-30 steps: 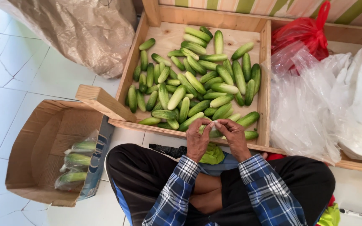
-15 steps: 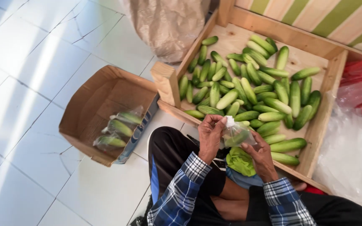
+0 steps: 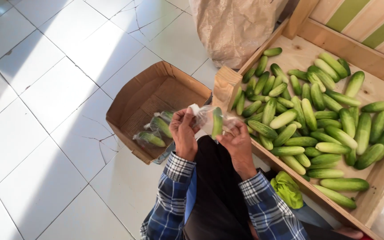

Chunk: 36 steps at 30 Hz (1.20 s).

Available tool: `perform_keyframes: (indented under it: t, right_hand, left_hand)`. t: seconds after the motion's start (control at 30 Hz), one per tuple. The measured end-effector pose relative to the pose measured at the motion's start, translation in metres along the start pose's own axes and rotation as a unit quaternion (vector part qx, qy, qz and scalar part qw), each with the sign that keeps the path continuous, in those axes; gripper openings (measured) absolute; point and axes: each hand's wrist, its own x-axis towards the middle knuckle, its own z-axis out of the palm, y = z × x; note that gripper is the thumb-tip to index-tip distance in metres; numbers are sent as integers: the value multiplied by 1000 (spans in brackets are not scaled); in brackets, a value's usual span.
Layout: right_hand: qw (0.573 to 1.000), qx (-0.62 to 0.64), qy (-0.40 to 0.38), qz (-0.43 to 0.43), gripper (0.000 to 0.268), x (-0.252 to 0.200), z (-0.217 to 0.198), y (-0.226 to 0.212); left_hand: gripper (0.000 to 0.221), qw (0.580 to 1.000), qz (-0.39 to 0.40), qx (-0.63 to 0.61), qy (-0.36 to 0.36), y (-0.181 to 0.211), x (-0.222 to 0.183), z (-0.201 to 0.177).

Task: The person sorts cucumbers from a wooden crate, wipes them with a yellow cloth, and places them into small plastic bags which they then tie closed.

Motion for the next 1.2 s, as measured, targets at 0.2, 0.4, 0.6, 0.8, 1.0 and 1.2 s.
perform_keyframes:
  t: [0.2,0.4,0.6,0.8,1.0,1.2]
  right_hand:
    - [980,-196,-14,-39,71,36,50,59]
    - [896,-439,-65,-29,65,49,90,46]
    - [811,-571,-121,-51,64,77,95,49]
    - [659,-719,-162,-149,35,120,53,138]
    - [646,-728,-178,-147,32,126,49,142]
    - [603,-761,-210,-116,52,114,66,122]
  left_hand:
    - [21,998,19,-14,64,10,66,-45]
    - [24,995,31,45,86,-24,132,-86]
    - [26,996,-17,36,81,-36,150,-94]
    - [17,929,100,347,84,-31,171,-110]
    - [14,861,146,478,89,-19,160,-98]
    - [18,838,61,531,108,-40,176,-115]
